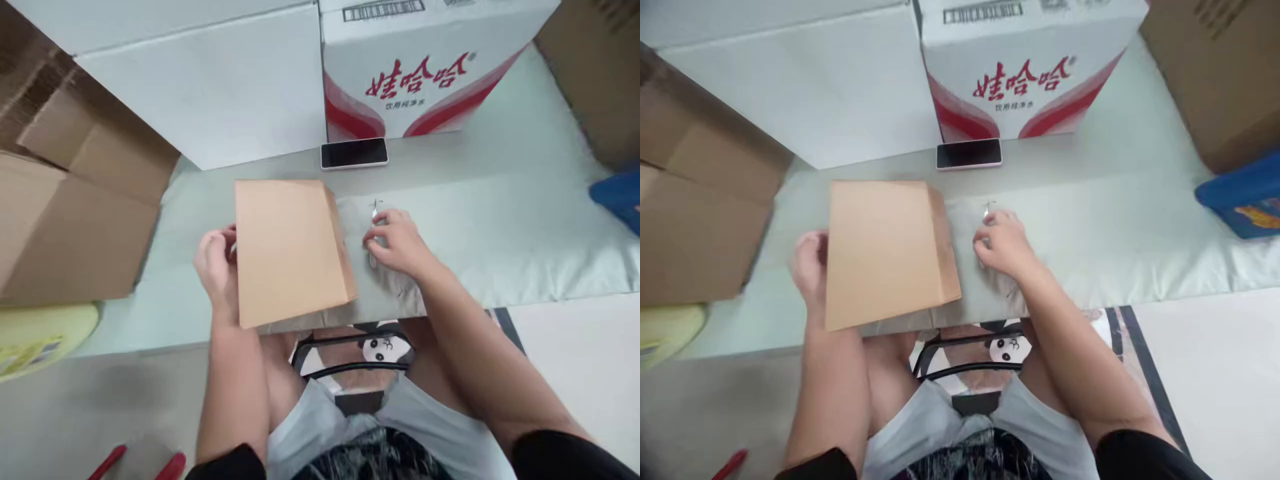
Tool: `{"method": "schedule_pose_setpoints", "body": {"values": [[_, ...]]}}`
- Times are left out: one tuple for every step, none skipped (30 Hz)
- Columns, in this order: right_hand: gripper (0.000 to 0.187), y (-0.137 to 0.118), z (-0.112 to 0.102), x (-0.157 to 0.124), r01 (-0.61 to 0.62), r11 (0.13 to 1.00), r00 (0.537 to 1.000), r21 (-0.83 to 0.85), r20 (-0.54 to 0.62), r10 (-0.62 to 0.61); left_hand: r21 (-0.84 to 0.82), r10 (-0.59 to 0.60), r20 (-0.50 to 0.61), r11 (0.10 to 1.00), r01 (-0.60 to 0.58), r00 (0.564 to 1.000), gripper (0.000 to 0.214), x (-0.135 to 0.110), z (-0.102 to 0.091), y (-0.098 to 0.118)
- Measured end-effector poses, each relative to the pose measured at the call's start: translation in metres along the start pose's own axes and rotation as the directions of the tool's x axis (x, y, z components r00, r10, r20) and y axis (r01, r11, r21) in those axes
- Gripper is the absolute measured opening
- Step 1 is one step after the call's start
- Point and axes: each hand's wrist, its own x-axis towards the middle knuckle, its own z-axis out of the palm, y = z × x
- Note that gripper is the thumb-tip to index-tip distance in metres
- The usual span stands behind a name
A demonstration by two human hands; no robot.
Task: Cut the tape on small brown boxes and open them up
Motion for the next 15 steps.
{"method": "schedule_pose_setpoints", "body": {"values": [[0.027,-0.004,0.001,-0.004,0.111,0.994,0.993,0.025,0.028,-0.112,0.038,-0.035,0.035,0.999,0.033,0.999,0.014,0.002,-0.001,-0.003],[0.024,-0.008,0.001,-0.007,0.206,0.977,0.977,0.06,0.048,-0.209,0.071,-0.067,0.071,0.996,0.062,0.995,0.022,0.004,-0.002,-0.006],[0.023,-0.011,0.002,-0.01,0.284,0.953,0.955,0.102,0.057,-0.291,0.098,-0.097,0.109,0.991,0.086,0.989,0.03,0.005,-0.002,-0.009],[0.022,-0.013,0.002,-0.012,0.346,0.926,0.932,0.151,0.057,-0.358,0.119,-0.124,0.149,0.987,0.107,0.981,0.038,0.006,-0.002,-0.012],[0.024,-0.014,0.002,-0.013,0.395,0.896,0.911,0.202,0.042,-0.411,0.137,-0.153,0.211,0.983,0.126,0.966,0.046,0.007,-0.002,-0.014],[0.029,-0.013,0.002,-0.013,0.426,0.866,0.894,0.261,0.024,-0.447,0.146,-0.174,0.26,0.979,0.139,0.95,0.051,0.008,-0.001,-0.016],[0.034,-0.012,0.001,-0.012,0.443,0.835,0.882,0.327,0.005,-0.47,0.145,-0.184,0.286,0.978,0.147,0.94,0.054,0.008,0.0,-0.018],[0.04,-0.01,0.001,-0.012,0.445,0.805,0.878,0.394,-0.014,-0.478,0.14,-0.185,0.292,0.979,0.149,0.938,0.054,0.009,0.001,-0.019],[0.047,-0.007,0.001,-0.011,0.43,0.779,0.882,0.456,-0.031,-0.469,0.136,-0.179,0.284,0.98,0.145,0.942,0.054,0.01,0.001,-0.02],[0.055,-0.005,0.0,-0.011,0.402,0.756,0.895,0.516,-0.046,-0.444,0.137,-0.173,0.272,0.981,0.14,0.946,0.053,0.011,0.001,-0.02],[0.065,-0.003,0.0,-0.011,0.37,0.728,0.908,0.577,-0.057,-0.416,0.144,-0.168,0.262,0.981,0.133,0.95,0.052,0.013,0.001,-0.02],[0.077,-0.001,0.001,-0.013,0.339,0.69,0.918,0.64,-0.064,-0.391,0.154,-0.166,0.26,0.98,0.129,0.951,0.053,0.015,-0.001,-0.021],[0.088,0.0,0.001,-0.014,0.313,0.639,0.923,0.703,-0.068,-0.378,0.164,-0.163,0.262,0.979,0.122,0.951,0.054,0.017,-0.002,-0.021],[0.099,0.0,0.002,-0.016,0.294,0.58,0.924,0.76,-0.07,-0.377,0.173,-0.157,0.266,0.978,0.113,0.951,0.055,0.019,-0.004,-0.021],[0.107,-0.001,0.002,-0.019,0.284,0.523,0.92,0.804,-0.075,-0.385,0.181,-0.149,0.271,0.978,0.101,0.951,0.056,0.021,-0.006,-0.022]]}}
